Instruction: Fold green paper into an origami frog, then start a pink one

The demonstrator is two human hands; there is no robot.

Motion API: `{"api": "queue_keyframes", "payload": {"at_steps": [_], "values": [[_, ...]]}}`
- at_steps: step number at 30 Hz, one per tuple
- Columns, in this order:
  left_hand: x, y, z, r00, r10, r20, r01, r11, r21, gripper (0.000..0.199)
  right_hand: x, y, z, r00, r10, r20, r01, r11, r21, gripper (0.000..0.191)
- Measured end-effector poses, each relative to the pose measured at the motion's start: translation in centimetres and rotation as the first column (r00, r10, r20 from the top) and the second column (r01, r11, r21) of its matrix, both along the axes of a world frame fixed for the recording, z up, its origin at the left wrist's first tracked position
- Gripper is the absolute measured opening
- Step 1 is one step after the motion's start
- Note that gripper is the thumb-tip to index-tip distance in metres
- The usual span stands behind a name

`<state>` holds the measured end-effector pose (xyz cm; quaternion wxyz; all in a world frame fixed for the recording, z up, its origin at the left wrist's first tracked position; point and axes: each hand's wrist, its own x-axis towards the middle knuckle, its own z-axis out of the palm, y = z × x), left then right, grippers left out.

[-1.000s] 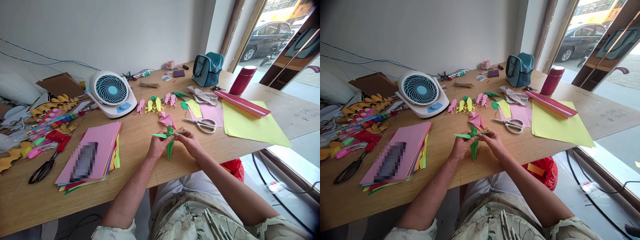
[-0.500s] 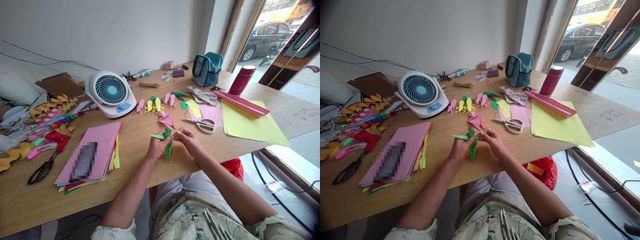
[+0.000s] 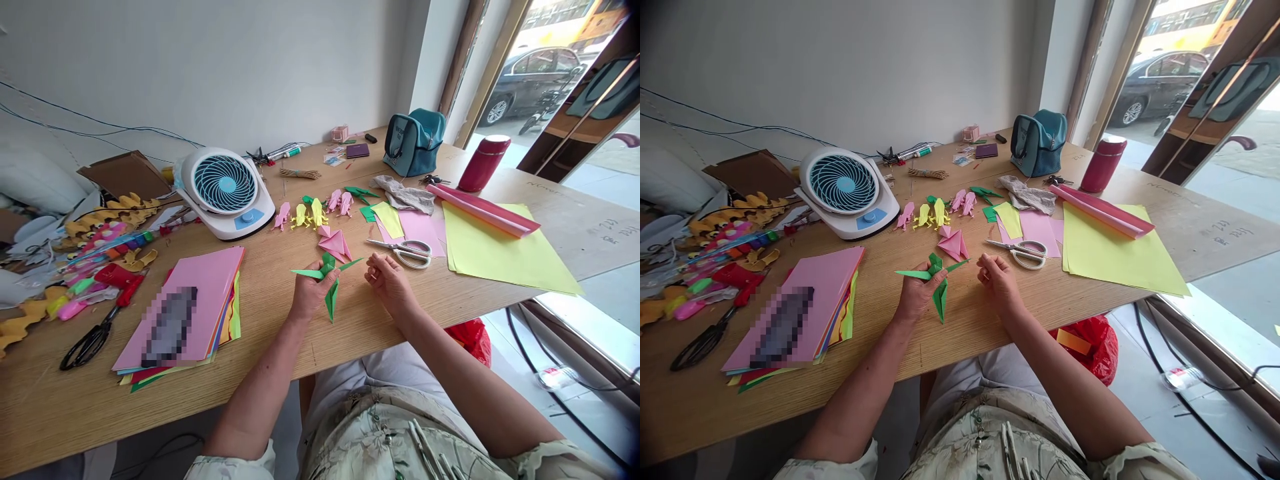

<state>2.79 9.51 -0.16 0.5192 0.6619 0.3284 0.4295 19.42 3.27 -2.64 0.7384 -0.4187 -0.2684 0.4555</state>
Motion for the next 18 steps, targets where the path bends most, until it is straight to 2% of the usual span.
{"api": "queue_keyframes", "payload": {"at_steps": [3, 7, 10, 18], "values": [[-0.1, -0.2, 0.3, 0.991, 0.116, -0.06, -0.107, 0.984, 0.144, 0.025, -0.3, -0.1, 0.2, 0.995, -0.034, 0.097, 0.033, 0.999, 0.007, 0.028], [0.0, -0.8, 0.6, 0.969, 0.23, -0.091, -0.181, 0.91, 0.374, 0.019, -1.2, -0.2, 0.6, 0.976, 0.034, 0.213, -0.033, 0.999, -0.01, 0.029], [0.1, -1.1, 0.7, 0.967, 0.234, -0.1, -0.163, 0.871, 0.464, 0.014, -1.4, 0.0, 0.6, 0.964, 0.086, 0.25, -0.081, 0.996, -0.029, 0.034], [0.1, -1.1, 0.2, 0.973, 0.182, -0.144, -0.068, 0.818, 0.571, 0.01, -1.3, 0.3, 0.3, 0.96, 0.126, 0.249, -0.116, 0.992, -0.055, 0.038]]}}
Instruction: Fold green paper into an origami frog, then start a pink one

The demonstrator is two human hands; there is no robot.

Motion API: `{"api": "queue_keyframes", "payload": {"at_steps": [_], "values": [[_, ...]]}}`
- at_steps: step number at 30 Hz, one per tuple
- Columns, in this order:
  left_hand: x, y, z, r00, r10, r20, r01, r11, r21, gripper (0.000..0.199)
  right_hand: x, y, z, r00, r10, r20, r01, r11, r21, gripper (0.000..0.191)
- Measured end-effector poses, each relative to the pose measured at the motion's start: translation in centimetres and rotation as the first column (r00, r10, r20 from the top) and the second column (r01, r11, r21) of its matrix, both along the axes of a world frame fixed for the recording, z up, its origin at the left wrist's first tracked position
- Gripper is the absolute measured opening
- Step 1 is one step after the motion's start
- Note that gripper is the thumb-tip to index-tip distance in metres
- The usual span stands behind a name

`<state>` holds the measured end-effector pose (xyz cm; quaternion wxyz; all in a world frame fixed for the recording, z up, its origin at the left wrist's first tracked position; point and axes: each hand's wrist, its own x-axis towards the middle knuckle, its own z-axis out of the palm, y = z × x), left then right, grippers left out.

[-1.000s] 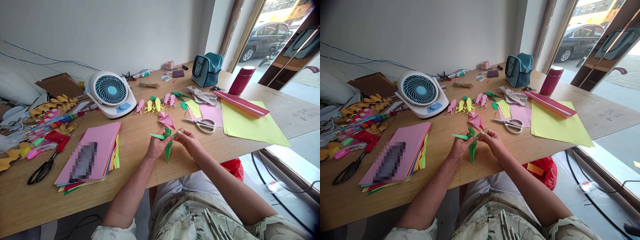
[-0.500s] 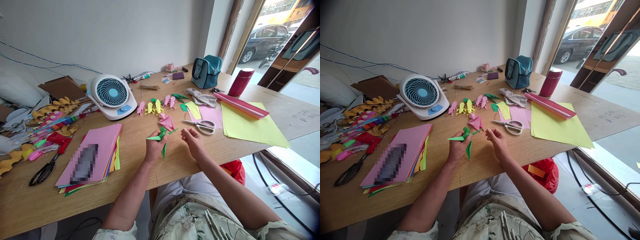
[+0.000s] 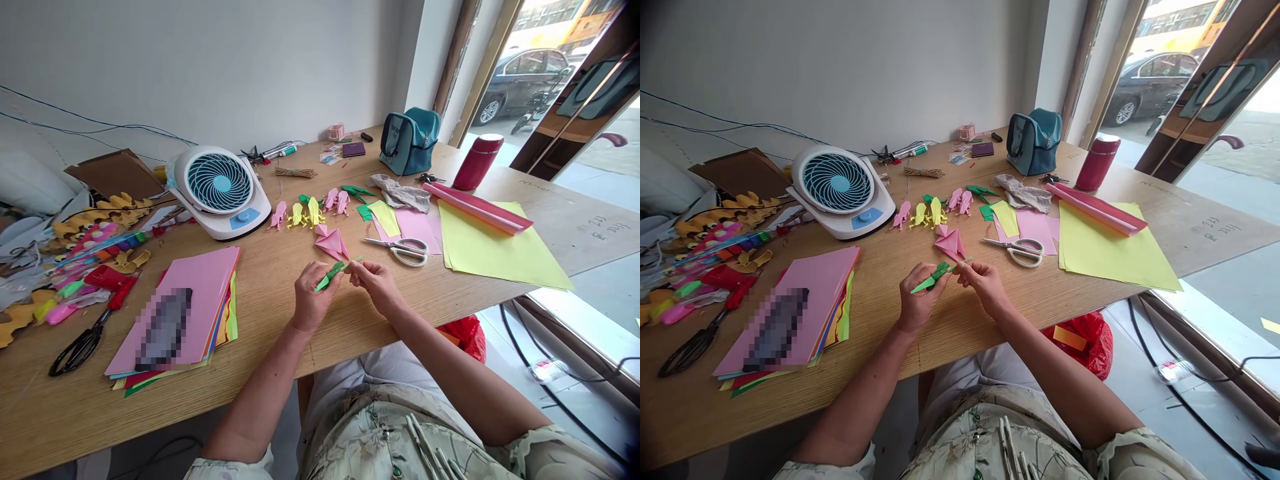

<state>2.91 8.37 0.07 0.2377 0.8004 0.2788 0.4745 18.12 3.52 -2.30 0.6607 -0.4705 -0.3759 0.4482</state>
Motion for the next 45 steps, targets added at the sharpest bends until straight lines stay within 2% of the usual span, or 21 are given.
{"api": "queue_keyframes", "payload": {"at_steps": [8, 16, 19, 23, 28, 34, 38, 45], "values": [[0.0, 0.2, -0.4, 0.995, 0.023, -0.1, 0.005, 0.963, 0.268, 0.006, 0.1, 0.0, 0.1, 1.0, -0.012, 0.026, 0.013, 0.999, -0.038, 0.043], [0.1, 0.2, -0.1, 0.989, -0.022, -0.148, 0.063, 0.958, 0.279, 0.006, 0.6, -0.1, 0.1, 0.991, -0.009, 0.135, 0.018, 0.998, -0.066, 0.045], [0.2, 0.1, -0.2, 0.989, -0.064, -0.137, 0.089, 0.978, 0.186, 0.008, 1.0, 0.0, -0.1, 0.982, 0.009, 0.188, 0.0, 0.999, -0.049, 0.045], [0.4, 0.1, -0.4, 0.992, -0.119, -0.044, 0.118, 0.993, -0.019, 0.009, 1.2, -0.1, 0.1, 0.971, 0.012, 0.238, -0.01, 1.0, -0.01, 0.042], [0.3, 0.3, -0.1, 0.986, -0.166, 0.0, 0.163, 0.964, -0.21, 0.014, 1.1, -0.3, 0.8, 0.966, 0.029, 0.258, -0.047, 0.997, 0.064, 0.042], [0.3, 0.3, -0.1, 0.986, -0.165, 0.0, 0.156, 0.929, -0.337, 0.025, 1.1, -0.5, 1.4, 0.969, 0.078, 0.234, -0.108, 0.987, 0.117, 0.036], [0.3, 0.4, -0.3, 0.989, -0.148, 0.019, 0.139, 0.866, -0.48, 0.027, 1.0, -0.7, 1.7, 0.983, 0.098, 0.155, -0.122, 0.981, 0.151, 0.03], [0.4, 0.3, 0.1, 0.957, -0.207, 0.204, 0.29, 0.698, -0.655, 0.032, 1.0, -0.9, 2.4, 0.974, 0.192, 0.117, -0.21, 0.962, 0.173, 0.027]]}}
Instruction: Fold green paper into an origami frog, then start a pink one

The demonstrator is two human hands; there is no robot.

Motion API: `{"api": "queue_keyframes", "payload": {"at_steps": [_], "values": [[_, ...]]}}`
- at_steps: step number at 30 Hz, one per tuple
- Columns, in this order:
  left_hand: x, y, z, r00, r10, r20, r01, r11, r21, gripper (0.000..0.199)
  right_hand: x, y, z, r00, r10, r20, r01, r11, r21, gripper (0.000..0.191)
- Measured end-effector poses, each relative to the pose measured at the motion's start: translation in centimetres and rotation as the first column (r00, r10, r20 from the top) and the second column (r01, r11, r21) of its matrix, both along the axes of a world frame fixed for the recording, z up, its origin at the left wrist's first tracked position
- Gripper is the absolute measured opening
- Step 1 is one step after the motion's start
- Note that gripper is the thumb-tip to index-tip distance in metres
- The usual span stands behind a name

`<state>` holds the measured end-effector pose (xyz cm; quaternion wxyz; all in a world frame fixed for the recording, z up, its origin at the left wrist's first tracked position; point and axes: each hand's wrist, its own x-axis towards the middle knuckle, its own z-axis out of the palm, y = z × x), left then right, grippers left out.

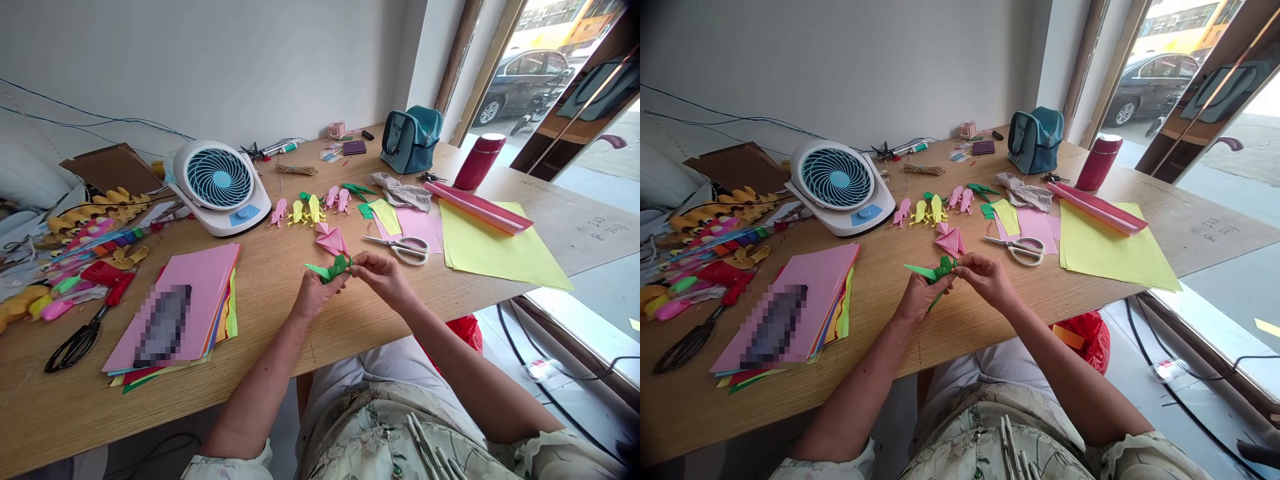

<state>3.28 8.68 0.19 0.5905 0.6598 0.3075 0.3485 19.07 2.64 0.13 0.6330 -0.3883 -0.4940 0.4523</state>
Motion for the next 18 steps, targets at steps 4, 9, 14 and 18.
{"api": "queue_keyframes", "payload": {"at_steps": [4, 9, 14, 18], "values": [[0.12, -0.21, -0.01, 0.997, -0.021, 0.078, 0.031, 0.991, -0.133, 0.033, 0.05, 0.14, -0.57, 0.997, -0.013, -0.07, 0.011, 1.0, -0.02, 0.029], [0.25, -0.21, -0.08, 0.999, 0.001, 0.052, 0.004, 0.994, -0.11, 0.034, -0.06, 0.13, -0.66, 0.996, 0.021, -0.087, -0.028, 0.997, -0.074, 0.035], [0.15, -0.29, 0.16, 0.99, 0.131, -0.05, -0.123, 0.983, 0.138, 0.023, -0.27, -0.13, -0.27, 0.999, -0.011, -0.033, 0.009, 0.997, -0.078, 0.039], [0.08, -0.52, 0.41, 0.975, 0.212, -0.062, -0.176, 0.915, 0.364, 0.017, -0.58, -0.22, -0.59, 0.997, -0.069, -0.039, 0.066, 0.995, -0.081, 0.036]]}}
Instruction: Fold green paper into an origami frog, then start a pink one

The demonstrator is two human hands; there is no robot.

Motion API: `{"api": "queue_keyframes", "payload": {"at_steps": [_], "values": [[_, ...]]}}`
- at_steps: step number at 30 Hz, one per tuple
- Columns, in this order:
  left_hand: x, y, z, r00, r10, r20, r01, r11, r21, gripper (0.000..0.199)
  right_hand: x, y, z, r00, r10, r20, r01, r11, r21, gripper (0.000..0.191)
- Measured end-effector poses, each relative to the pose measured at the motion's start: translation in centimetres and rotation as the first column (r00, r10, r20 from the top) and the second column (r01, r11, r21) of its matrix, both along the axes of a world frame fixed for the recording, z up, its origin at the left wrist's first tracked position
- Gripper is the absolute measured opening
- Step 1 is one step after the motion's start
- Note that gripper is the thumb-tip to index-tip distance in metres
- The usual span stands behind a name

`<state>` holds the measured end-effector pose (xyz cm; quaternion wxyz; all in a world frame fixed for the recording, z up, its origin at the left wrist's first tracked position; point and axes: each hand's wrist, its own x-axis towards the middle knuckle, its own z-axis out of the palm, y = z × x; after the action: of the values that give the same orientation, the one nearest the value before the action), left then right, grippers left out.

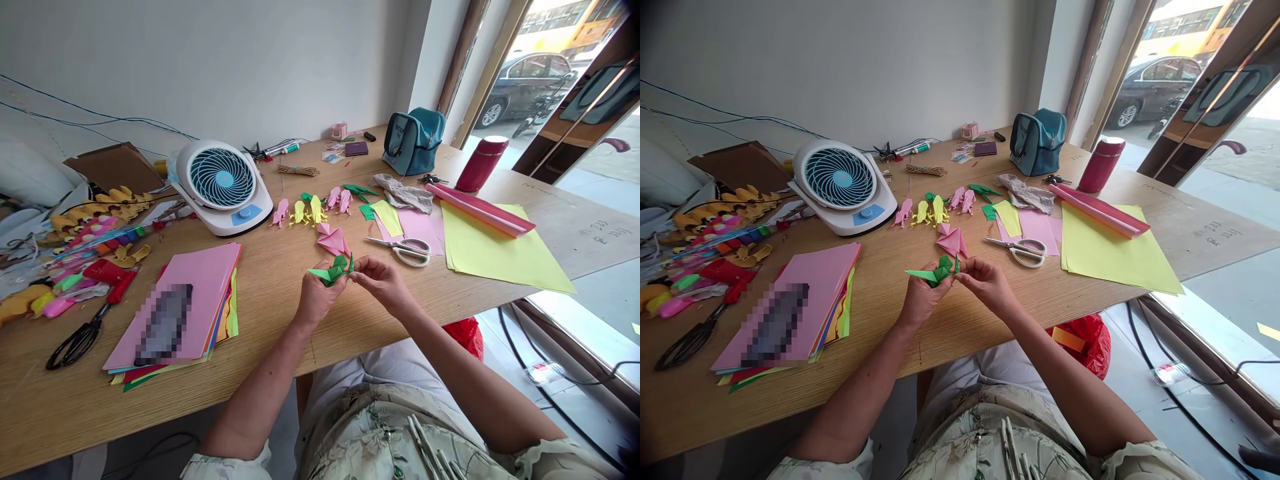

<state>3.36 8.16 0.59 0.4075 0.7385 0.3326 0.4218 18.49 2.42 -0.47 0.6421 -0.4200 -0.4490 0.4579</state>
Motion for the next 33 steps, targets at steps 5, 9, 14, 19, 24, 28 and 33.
{"api": "queue_keyframes", "payload": {"at_steps": [5, 9, 14, 19, 24, 28, 33], "values": [[0.0, 0.0, 0.0, 0.999, -0.036, 0.024, 0.037, 0.999, -0.023, 0.013, -0.3, 0.1, -0.5, 0.999, -0.015, -0.035, 0.015, 1.0, 0.001, 0.035], [0.0, 0.2, -0.4, 0.994, -0.079, 0.069, 0.086, 0.991, -0.106, 0.017, -0.6, 0.1, -0.8, 0.999, -0.028, -0.043, 0.028, 1.0, -0.007, 0.037], [-0.1, 0.5, -0.8, 0.98, -0.142, 0.142, 0.175, 0.952, -0.252, 0.022, -1.2, -0.1, -1.2, 0.997, -0.039, -0.072, 0.039, 0.999, 0.004, 0.036], [-0.1, 0.5, -0.9, 0.984, -0.13, 0.123, 0.157, 0.957, -0.244, 0.024, -1.1, -0.1, -1.3, 0.995, -0.027, -0.092, 0.026, 1.0, -0.014, 0.034], [-0.2, 0.4, -0.8, 0.989, -0.118, 0.087, 0.134, 0.968, -0.214, 0.025, -0.5, 0.0, -1.1, 0.996, -0.004, -0.09, 0.0, 0.999, -0.045, 0.036], [-0.2, 0.3, -0.3, 0.99, -0.115, 0.078, 0.127, 0.975, -0.184, 0.024, -0.4, 0.0, -1.2, 0.994, 0.029, -0.105, -0.036, 0.997, -0.062, 0.035], [-0.3, 0.2, 0.3, 0.994, -0.103, 0.037, 0.107, 0.987, -0.122, 0.025, -0.2, 0.1, -1.4, 0.995, 0.036, -0.092, -0.041, 0.998, -0.051, 0.033]]}}
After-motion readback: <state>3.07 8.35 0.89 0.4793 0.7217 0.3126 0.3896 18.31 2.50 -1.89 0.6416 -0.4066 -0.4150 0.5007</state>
